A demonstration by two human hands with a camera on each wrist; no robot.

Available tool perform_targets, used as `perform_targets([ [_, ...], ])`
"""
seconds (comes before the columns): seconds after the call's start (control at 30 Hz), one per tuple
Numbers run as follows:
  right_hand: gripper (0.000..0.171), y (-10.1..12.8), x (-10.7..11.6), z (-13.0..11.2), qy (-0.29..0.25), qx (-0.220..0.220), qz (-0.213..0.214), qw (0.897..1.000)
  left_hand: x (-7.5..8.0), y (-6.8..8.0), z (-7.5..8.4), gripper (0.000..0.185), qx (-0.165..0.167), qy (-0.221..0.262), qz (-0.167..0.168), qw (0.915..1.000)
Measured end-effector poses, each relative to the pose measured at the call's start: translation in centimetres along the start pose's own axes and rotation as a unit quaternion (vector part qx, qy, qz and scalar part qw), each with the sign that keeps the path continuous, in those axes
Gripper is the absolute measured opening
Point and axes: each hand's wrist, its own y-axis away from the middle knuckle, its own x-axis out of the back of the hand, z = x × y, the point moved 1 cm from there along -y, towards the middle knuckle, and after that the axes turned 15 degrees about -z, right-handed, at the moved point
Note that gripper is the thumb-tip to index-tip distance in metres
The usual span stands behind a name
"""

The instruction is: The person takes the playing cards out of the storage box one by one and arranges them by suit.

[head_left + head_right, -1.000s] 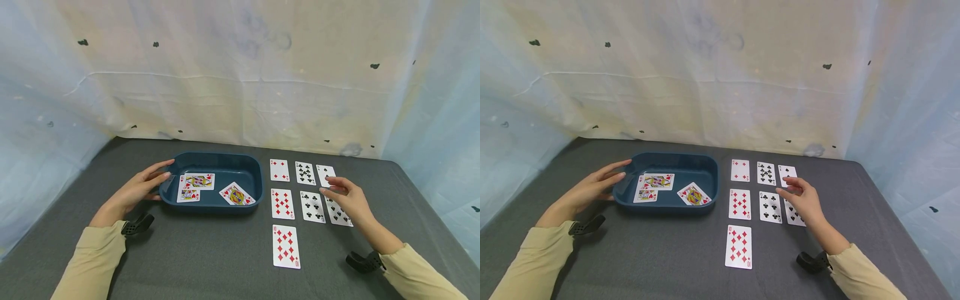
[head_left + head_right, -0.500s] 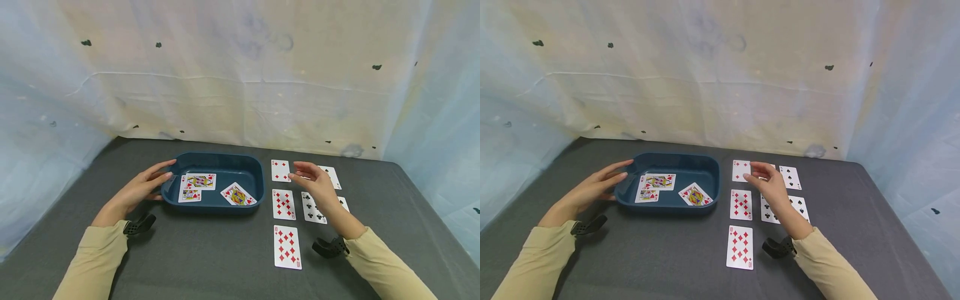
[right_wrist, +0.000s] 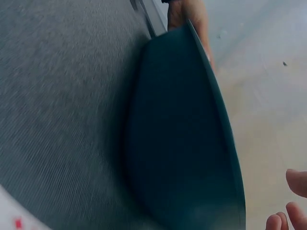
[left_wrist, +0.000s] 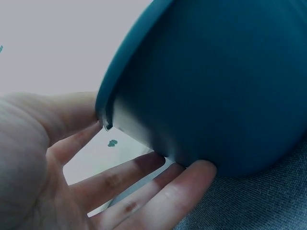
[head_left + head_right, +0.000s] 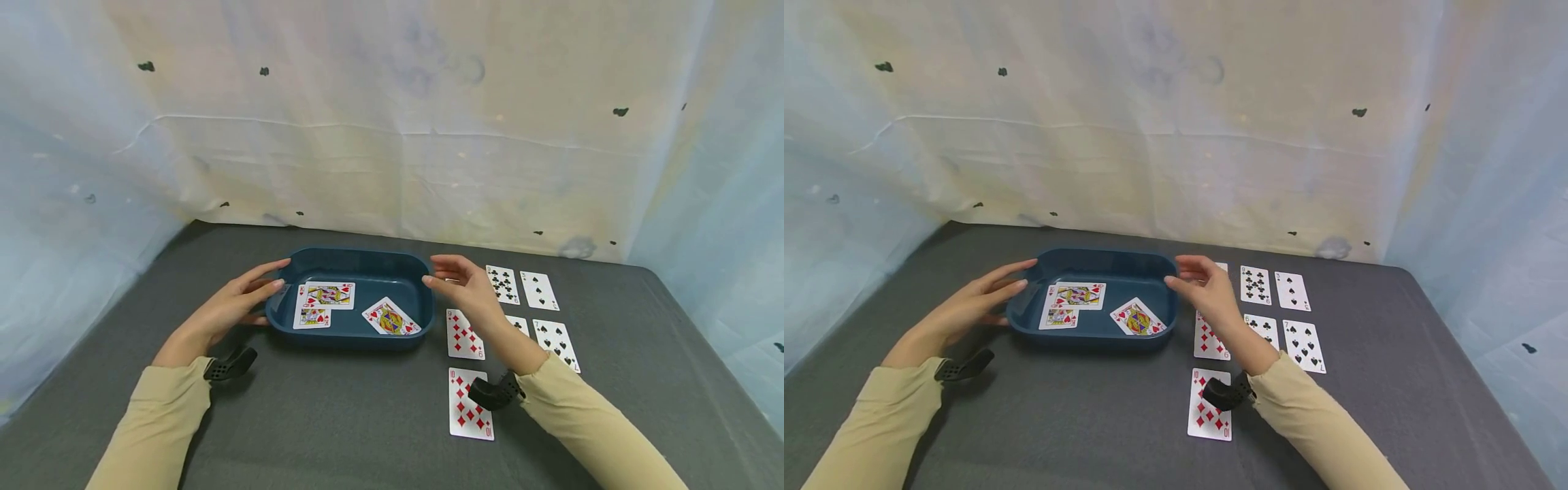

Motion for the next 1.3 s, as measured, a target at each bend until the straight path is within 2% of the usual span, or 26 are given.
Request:
perform_targets([
  [0.33, 0.042, -2.1, -3.8, -1.1, 0.010, 0.006, -0.050, 0.999, 0.0, -0.1, -0.1, 0.063, -0.005, 0.000, 0.001, 1.0000],
  [0.63, 0.047, -3.3, -6.0, -0.7, 0.083, -0.039, -0.093, 0.991, 0.0, 0.0, 0.0, 0.063, -0.006, 0.001, 0.004, 1.0000],
  [0.83, 0.050, -3.8, -6.5, -0.5, 0.164, -0.074, -0.105, 0.978, 0.0, 0.1, 0.0, 0.063, -0.005, 0.002, 0.001, 1.0000],
  [1.1, 0.056, -4.1, -6.9, -0.4, 0.259, -0.115, -0.120, 0.952, 0.1, 0.0, 0.0, 0.064, -0.001, 0.003, 0.001, 1.0000],
  [1.3, 0.065, -4.1, -7.4, -0.3, 0.320, -0.127, -0.121, 0.931, 0.1, 0.0, 0.0, 0.063, -0.003, 0.000, 0.002, 1.0000],
])
